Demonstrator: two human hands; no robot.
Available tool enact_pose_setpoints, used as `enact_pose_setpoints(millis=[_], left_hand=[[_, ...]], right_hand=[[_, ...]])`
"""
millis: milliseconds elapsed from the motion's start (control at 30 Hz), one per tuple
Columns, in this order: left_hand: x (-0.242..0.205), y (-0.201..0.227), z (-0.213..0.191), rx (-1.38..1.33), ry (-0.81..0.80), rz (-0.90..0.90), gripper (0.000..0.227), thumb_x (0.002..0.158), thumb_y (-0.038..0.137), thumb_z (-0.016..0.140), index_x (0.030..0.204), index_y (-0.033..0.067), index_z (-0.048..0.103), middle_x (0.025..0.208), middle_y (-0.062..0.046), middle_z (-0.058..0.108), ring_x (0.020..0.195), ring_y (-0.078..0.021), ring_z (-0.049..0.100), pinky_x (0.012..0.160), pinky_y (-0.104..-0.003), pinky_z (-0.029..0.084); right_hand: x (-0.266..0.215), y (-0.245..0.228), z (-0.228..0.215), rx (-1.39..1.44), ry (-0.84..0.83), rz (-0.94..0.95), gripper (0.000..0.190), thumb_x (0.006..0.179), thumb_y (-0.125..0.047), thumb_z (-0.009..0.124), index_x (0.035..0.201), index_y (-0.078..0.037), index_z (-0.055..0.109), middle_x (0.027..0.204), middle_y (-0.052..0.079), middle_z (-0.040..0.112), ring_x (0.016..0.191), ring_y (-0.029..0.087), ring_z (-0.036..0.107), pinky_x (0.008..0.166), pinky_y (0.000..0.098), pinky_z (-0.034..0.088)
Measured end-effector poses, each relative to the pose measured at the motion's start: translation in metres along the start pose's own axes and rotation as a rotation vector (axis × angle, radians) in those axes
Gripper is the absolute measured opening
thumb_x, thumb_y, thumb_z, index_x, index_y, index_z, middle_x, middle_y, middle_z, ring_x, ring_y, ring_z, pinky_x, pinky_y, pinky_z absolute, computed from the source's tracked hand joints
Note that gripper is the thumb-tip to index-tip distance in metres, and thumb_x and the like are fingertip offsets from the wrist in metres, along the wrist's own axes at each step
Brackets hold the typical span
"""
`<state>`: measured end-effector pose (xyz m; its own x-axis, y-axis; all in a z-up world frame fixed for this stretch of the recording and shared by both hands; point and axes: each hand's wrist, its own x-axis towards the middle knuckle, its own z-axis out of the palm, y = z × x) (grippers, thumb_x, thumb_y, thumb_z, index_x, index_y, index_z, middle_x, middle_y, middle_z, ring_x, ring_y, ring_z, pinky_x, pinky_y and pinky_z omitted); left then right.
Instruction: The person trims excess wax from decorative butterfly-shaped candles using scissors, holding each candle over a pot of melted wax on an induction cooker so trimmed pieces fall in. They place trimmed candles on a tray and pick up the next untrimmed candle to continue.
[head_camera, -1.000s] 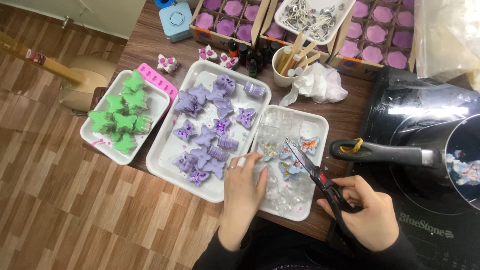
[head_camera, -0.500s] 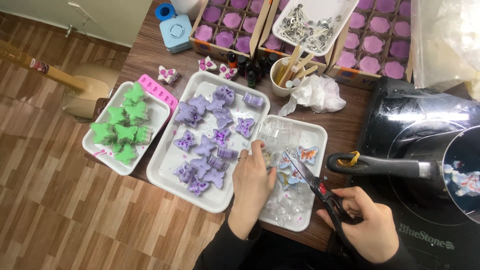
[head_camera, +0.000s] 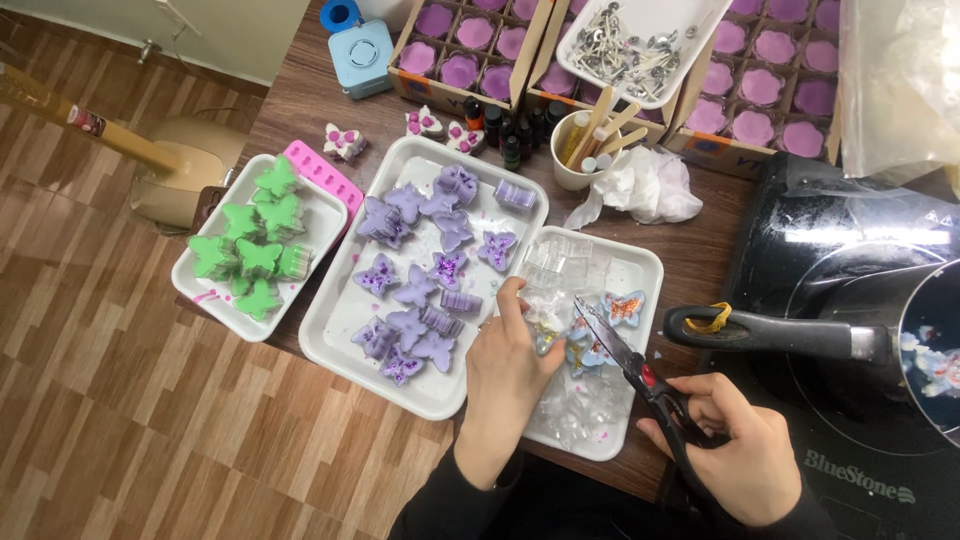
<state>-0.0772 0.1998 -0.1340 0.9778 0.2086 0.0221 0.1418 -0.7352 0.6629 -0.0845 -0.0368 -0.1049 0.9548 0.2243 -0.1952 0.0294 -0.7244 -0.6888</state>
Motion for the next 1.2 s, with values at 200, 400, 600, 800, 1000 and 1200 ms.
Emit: enact_pose_setpoints(millis=[200,400,600,800,1000,1200], left_hand=[[-0.013,0.006,-0.015,-0.148,0.022,0.074,0.086,0.073,0.011,0.087,0.141,-0.0004,0.035,0.112,-0.023,0.066,0.083,-0.0377,0.071,0.068,-0.045,0.058],[-0.019,0.014,-0.020,-0.198,-0.120,-0.005,0.084,0.074,0.011,0.085,0.141,0.0045,0.034,0.117,-0.017,0.066,0.083,-0.0329,0.074,0.068,-0.045,0.057],[-0.021,0.026,-0.033,-0.347,-0.080,-0.005,0.085,0.074,0.012,0.086,0.140,0.0042,0.033,0.116,-0.019,0.064,0.101,-0.0333,0.071,0.078,-0.040,0.061],[-0.031,0.042,-0.050,-0.556,-0.056,-0.037,0.073,0.078,0.008,0.079,0.137,0.0036,0.037,0.126,-0.014,0.063,0.105,-0.0235,0.074,0.076,-0.032,0.063],[-0.039,0.053,-0.055,-0.622,0.034,0.205,0.069,0.078,0.003,0.083,0.133,0.0037,0.042,0.133,-0.011,0.060,0.099,-0.0192,0.067,0.071,-0.028,0.058],[-0.041,0.075,-0.055,-0.707,-0.047,0.263,0.078,0.077,0.008,0.089,0.141,0.0032,0.045,0.130,-0.010,0.063,0.092,-0.0139,0.066,0.071,-0.026,0.057]], right_hand=[[0.000,-0.003,-0.003,0.006,-0.009,0.029,0.053,0.067,-0.026,0.092,0.109,-0.006,0.067,0.060,0.002,0.077,0.053,0.011,0.069,0.051,0.0240,0.055],[-0.003,-0.004,-0.003,0.039,0.025,-0.011,0.052,0.067,-0.024,0.091,0.108,-0.005,0.066,0.059,0.002,0.076,0.053,0.010,0.069,0.051,0.0226,0.055],[-0.004,-0.003,-0.008,0.045,0.020,0.010,0.052,0.067,-0.022,0.092,0.109,-0.005,0.066,0.054,0.002,0.073,0.046,0.007,0.069,0.048,0.0225,0.051],[-0.009,-0.002,-0.011,0.095,0.047,-0.034,0.048,0.067,-0.021,0.092,0.104,-0.003,0.067,0.056,0.001,0.068,0.044,0.006,0.065,0.046,0.0218,0.049],[-0.014,-0.007,-0.021,0.127,0.053,-0.031,0.053,0.065,-0.021,0.092,0.109,-0.004,0.067,0.060,0.002,0.071,0.047,0.007,0.069,0.048,0.0221,0.052],[-0.021,0.002,-0.034,0.195,0.108,-0.059,0.055,0.064,-0.020,0.093,0.109,-0.003,0.067,0.068,0.004,0.082,0.059,0.011,0.074,0.054,0.0210,0.059]])
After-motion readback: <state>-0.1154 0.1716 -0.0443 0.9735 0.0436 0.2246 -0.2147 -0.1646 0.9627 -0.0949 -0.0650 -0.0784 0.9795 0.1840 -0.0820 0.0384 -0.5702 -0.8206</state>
